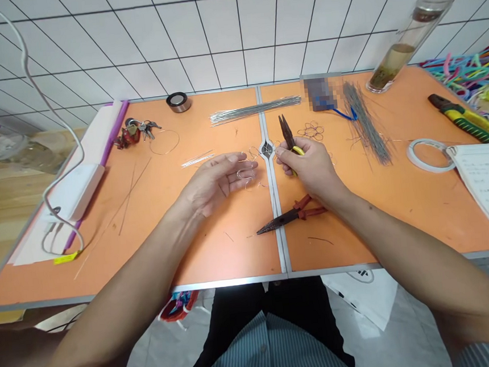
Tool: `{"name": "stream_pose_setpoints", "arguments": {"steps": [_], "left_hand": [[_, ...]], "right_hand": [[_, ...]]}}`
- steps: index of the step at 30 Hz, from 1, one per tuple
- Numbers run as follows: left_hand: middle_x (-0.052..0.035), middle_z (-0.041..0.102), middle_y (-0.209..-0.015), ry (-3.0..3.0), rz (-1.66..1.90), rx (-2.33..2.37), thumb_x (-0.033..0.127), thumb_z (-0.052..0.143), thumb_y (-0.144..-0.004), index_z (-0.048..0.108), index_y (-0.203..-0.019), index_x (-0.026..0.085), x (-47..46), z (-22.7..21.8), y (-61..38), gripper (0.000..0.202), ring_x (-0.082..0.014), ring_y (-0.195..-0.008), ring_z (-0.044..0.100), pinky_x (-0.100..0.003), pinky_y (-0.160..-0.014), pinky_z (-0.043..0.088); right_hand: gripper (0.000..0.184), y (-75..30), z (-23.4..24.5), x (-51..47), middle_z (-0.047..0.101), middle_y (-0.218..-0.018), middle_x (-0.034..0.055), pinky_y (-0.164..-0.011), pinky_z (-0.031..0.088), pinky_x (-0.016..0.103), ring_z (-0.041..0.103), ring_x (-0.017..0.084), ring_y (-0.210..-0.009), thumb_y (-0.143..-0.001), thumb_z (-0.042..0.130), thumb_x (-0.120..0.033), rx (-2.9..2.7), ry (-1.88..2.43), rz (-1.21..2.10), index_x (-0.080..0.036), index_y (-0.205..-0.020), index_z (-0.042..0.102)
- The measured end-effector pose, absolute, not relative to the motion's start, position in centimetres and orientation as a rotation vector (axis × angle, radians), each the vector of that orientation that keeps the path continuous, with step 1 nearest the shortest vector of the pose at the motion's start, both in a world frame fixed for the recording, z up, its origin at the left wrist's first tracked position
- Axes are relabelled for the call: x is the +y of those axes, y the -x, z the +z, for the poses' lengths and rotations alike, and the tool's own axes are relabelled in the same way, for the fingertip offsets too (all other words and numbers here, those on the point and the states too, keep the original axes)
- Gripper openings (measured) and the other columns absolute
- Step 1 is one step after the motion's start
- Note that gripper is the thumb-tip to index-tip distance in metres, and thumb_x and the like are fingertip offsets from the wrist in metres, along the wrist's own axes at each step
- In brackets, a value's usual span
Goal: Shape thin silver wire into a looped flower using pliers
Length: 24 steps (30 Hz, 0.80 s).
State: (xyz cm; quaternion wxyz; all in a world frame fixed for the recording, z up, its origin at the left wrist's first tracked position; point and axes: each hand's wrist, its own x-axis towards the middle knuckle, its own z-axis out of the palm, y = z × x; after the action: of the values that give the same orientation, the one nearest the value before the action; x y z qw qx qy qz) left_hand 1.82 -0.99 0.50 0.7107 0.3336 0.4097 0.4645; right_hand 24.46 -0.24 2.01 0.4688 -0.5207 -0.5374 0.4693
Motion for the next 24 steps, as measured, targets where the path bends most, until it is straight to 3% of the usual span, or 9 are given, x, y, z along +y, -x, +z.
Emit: {"name": "stream_pose_setpoints", "arguments": {"steps": [6, 14, 19, 24], "left_hand": [[-0.0109, 0.086, -0.102, -0.805, 1.077, 0.941, 0.019, 0.091, -0.083, 0.074, -0.107, 0.014, -1.07, 0.36, -1.87, 0.029, -0.0187, -0.087, 0.082, -0.035, -0.089, 0.067], [-0.0087, 0.083, -0.087, -0.875, 1.108, 1.015, 0.018, 0.090, -0.081, 0.076, -0.093, 0.012, -1.08, 0.32, -2.12, 0.019, -0.0175, -0.075, 0.079, -0.035, -0.081, 0.067], [-0.0086, 0.083, -0.089, -0.948, 1.129, 1.037, 0.030, 0.093, -0.081, 0.077, -0.087, 0.015, -0.99, 0.02, -1.85, 0.022, -0.0167, -0.076, 0.077, -0.032, -0.078, 0.065], [-0.0111, 0.086, -0.106, -0.900, 1.151, 0.978, 0.028, 0.090, -0.082, 0.070, -0.082, 0.017, -1.00, 0.44, -1.81, 0.022, -0.0195, -0.094, 0.081, -0.030, -0.083, 0.064]], "right_hand": [[0.027, -24.33, 2.29, -0.48, 0.065, -0.076, 0.0002, -0.062, 0.047, 0.028, 0.055, 0.013, -0.063, -0.090, 0.087, -0.038, -1.343, 1.366, 1.099, -0.021, -0.087, 0.066], [0.012, -24.23, 2.20, -0.55, 0.066, -0.076, 0.0006, -0.065, 0.048, 0.029, 0.056, 0.014, -0.065, -0.090, 0.078, -0.028, -1.432, 1.375, 1.043, -0.021, -0.086, 0.070], [0.011, -24.23, 2.16, -0.61, 0.065, -0.075, 0.0001, -0.066, 0.046, 0.029, 0.057, 0.015, -0.067, -0.088, 0.078, -0.029, -1.490, 1.377, 1.059, -0.021, -0.086, 0.071], [0.012, -24.27, 1.86, -0.61, 0.066, -0.077, 0.0002, -0.066, 0.046, 0.029, 0.057, 0.015, -0.069, -0.087, 0.078, -0.030, -1.507, 1.366, 1.091, -0.021, -0.087, 0.072]]}}
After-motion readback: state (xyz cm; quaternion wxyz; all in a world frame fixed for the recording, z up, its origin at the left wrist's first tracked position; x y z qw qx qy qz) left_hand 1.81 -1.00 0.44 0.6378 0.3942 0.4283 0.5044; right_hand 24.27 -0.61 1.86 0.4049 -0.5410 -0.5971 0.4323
